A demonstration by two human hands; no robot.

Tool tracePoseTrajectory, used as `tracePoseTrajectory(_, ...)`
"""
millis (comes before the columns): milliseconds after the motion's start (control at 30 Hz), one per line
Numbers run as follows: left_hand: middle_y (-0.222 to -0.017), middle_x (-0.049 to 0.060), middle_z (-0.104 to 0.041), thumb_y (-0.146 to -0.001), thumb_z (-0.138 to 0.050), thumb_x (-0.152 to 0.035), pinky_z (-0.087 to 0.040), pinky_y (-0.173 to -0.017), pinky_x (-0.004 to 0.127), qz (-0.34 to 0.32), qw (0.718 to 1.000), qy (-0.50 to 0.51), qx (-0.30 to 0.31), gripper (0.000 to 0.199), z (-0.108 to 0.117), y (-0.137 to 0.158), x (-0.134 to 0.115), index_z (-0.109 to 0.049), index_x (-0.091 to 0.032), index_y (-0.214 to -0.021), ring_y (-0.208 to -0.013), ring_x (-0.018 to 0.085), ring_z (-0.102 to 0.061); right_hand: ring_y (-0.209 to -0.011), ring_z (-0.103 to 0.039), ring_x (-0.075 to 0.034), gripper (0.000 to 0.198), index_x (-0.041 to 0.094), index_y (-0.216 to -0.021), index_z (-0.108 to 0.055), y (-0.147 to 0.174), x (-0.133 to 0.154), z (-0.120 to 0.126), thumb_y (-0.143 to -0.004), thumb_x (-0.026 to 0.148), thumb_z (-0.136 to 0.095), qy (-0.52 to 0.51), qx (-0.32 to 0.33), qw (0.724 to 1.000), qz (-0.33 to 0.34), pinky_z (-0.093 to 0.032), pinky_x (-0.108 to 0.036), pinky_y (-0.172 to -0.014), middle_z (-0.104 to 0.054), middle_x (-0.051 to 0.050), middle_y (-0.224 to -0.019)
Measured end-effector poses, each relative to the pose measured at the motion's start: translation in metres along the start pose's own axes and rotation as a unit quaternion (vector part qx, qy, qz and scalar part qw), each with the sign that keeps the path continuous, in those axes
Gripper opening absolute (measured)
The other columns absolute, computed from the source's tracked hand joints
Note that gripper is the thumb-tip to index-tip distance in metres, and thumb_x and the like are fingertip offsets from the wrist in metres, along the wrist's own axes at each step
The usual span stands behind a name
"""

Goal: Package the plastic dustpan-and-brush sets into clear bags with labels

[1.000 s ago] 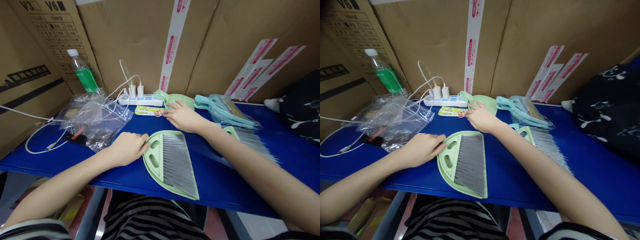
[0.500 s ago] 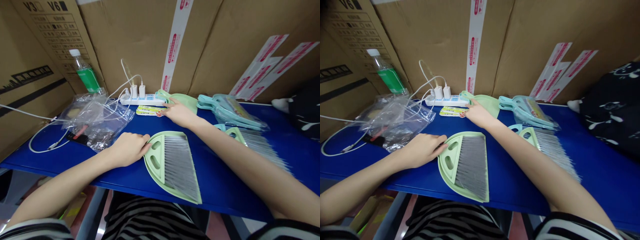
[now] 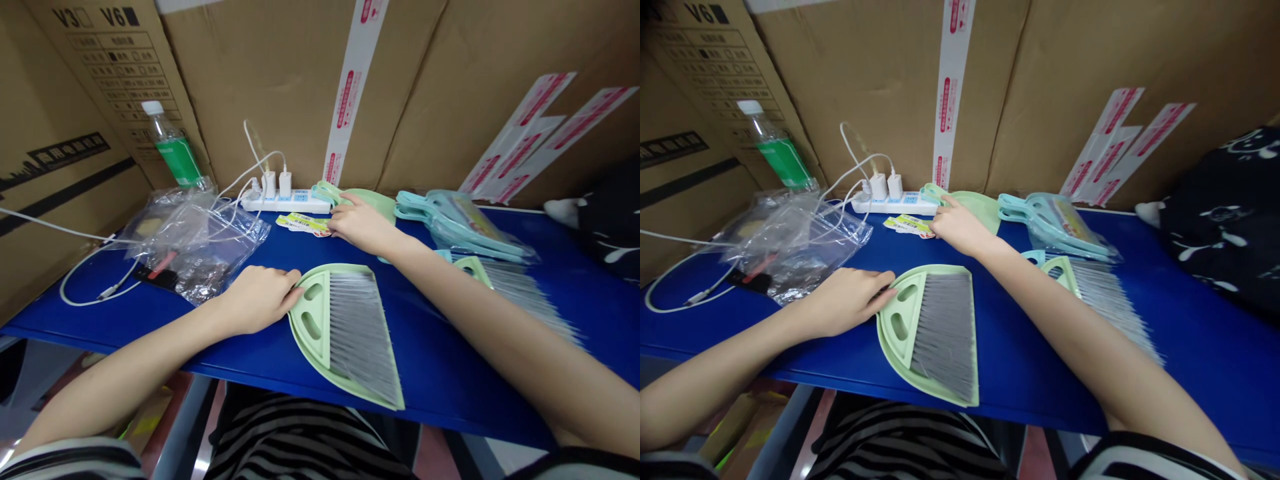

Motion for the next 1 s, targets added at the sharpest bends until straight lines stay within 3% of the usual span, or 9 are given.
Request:
tracePoseTrajectory(200,-0.072,0.003,-0.067,-0.098,-0.028,-0.035,-0.045,-0.058,0.029,-0.004,1.000,0.000,-0.009,0.031,0.000,0.000,0.001,-0.054,-0.019,-0.091,-0.069,0.023,-0.068,-0.074,-0.061,-0.021,0.023,0.014,-0.078,-0.068,0.012,0.000,0.019,-0.085,0.014,-0.046,-0.058,-0.029,0.998,-0.021,-0.039,-0.037,-0.086,-0.069,-0.010,-0.075)
tracePoseTrajectory(333,-0.071,0.003,-0.066,-0.098,-0.028,-0.035,-0.044,-0.057,0.029,-0.002,1.000,0.000,-0.004,0.031,-0.001,0.000,0.001,-0.054,-0.019,-0.090,-0.068,0.023,-0.068,-0.071,-0.058,-0.021,0.022,0.014,-0.080,-0.065,0.040,0.008,0.036,-0.084,0.016,-0.044,-0.116,-0.039,0.992,-0.015,-0.039,-0.032,-0.068,-0.067,-0.011,-0.077)
tracePoseTrajectory(467,-0.071,0.003,-0.066,-0.098,-0.028,-0.035,-0.043,-0.056,0.030,-0.002,1.000,-0.003,0.002,0.031,0.000,-0.001,0.000,-0.053,-0.019,-0.089,-0.068,0.024,-0.068,-0.068,-0.057,-0.019,0.024,0.018,-0.081,-0.063,0.072,0.015,0.048,-0.087,0.018,-0.040,-0.187,-0.024,0.982,-0.026,-0.039,-0.030,-0.064,-0.066,-0.007,-0.076)
tracePoseTrajectory(667,-0.068,0.002,-0.066,-0.099,-0.026,-0.035,-0.042,-0.055,0.029,0.006,1.000,-0.006,0.010,0.033,0.000,-0.002,0.000,-0.053,-0.019,-0.088,-0.066,0.024,-0.067,-0.058,-0.053,-0.015,0.027,0.021,-0.072,-0.054,0.097,0.029,0.062,-0.090,0.026,-0.036,-0.282,0.042,0.957,-0.053,-0.036,-0.027,-0.056,-0.059,-0.002,-0.063)
tracePoseTrajectory(867,-0.067,0.002,-0.065,-0.098,-0.026,-0.034,-0.041,-0.055,0.028,0.002,1.000,-0.008,0.003,0.033,0.000,-0.002,-0.001,-0.053,-0.019,-0.088,-0.065,0.022,-0.067,-0.054,-0.049,-0.014,0.028,0.022,-0.067,-0.050,0.098,0.044,0.066,-0.091,0.029,-0.037,-0.362,0.093,0.927,-0.029,-0.034,-0.027,-0.054,-0.053,0.001,-0.059)
tracePoseTrajectory(1000,-0.069,0.003,-0.066,-0.099,-0.025,-0.034,-0.041,-0.054,0.028,0.003,1.000,-0.008,0.005,0.033,0.000,-0.001,-0.002,-0.053,-0.019,-0.088,-0.066,0.022,-0.067,-0.056,-0.051,-0.013,0.029,0.022,-0.065,-0.050,0.096,0.052,0.070,-0.091,0.029,-0.042,-0.439,0.112,0.892,0.002,-0.036,-0.025,-0.055,-0.054,0.002,-0.060)
Point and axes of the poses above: each hand's wrist, its own y-axis away from the middle knuckle, its own z-axis out of the back of the hand, x = y × z, the point moved 3 cm from there along -y, towards the middle knuckle
